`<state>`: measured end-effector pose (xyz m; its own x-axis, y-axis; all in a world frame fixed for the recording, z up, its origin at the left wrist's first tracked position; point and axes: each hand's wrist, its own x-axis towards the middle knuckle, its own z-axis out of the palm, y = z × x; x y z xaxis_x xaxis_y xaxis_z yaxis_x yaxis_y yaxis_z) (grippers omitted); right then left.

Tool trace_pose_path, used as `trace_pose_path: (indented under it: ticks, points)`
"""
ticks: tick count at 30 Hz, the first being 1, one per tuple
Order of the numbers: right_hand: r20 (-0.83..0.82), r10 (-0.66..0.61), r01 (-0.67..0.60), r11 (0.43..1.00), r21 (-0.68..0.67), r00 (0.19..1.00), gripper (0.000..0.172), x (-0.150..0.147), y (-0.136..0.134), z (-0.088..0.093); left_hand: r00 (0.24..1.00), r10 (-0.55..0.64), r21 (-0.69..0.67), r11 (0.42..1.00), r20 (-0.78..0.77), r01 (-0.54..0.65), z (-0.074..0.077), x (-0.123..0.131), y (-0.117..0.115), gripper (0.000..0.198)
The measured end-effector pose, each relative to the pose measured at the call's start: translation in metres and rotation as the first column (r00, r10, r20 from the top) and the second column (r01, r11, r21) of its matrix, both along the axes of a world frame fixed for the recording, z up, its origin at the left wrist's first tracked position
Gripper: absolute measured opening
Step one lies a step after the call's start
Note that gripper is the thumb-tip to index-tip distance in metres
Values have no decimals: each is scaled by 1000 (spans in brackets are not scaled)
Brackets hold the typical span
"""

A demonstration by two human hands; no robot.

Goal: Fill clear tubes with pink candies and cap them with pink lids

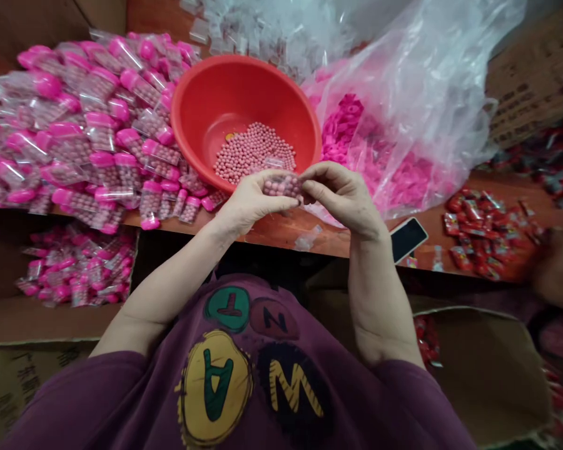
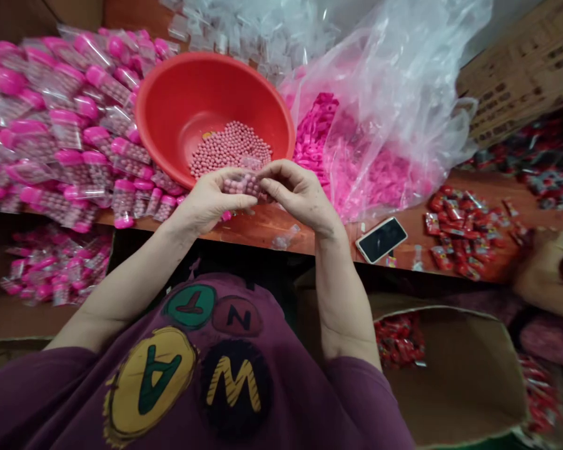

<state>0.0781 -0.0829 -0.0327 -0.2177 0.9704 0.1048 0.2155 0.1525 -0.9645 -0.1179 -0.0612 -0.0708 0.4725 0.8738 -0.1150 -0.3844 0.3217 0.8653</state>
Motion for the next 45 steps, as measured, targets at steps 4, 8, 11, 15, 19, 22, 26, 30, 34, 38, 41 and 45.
trace_pose_path:
  ticks: [4,8,11,15,19,22,26,30,34,38,41,45]
  points:
    - [87,-56,54,998,27,995,19,13,-35,-18,997,2,92,996,-78,5,-30,15,-23,50]
    - [251,-122,99,990,104,960,9,14,-60,-60,973,83,194,980,-216,-40,-75,28,-39,36]
    - [325,-150,116,986,121,934,13,13,-72,-90,937,185,322,943,-298,-83,-106,33,-46,21]
    - [402,-146,107,987,119,904,20,13,-82,-109,910,246,523,852,-333,-38,-133,32,-47,18]
    - [465,-97,41,991,128,880,21,21,-83,-107,892,278,590,807,-356,-16,-143,33,-48,21]
    - [467,-255,179,963,203,846,20,46,-69,-103,878,296,616,787,-376,-2,-142,34,-51,17]
    - [562,-568,441,823,359,601,21,97,-32,-105,868,317,621,784,-381,-14,-141,35,-53,14]
    - [693,-565,439,814,380,447,26,124,15,-114,881,313,653,757,-355,-6,-139,34,-51,12]
    - [822,-494,416,835,359,283,27,118,51,-124,889,313,681,732,-333,-3,-138,33,-49,10]
    - [861,-465,408,840,356,205,20,113,63,-132,892,300,669,744,-339,4,-137,33,-48,12]
    - [797,-517,413,830,376,314,18,115,55,-131,892,290,663,748,-346,14,-137,33,-48,11]
    - [480,-567,491,823,287,670,24,109,27,-119,889,296,662,749,-349,10,-135,33,-48,12]
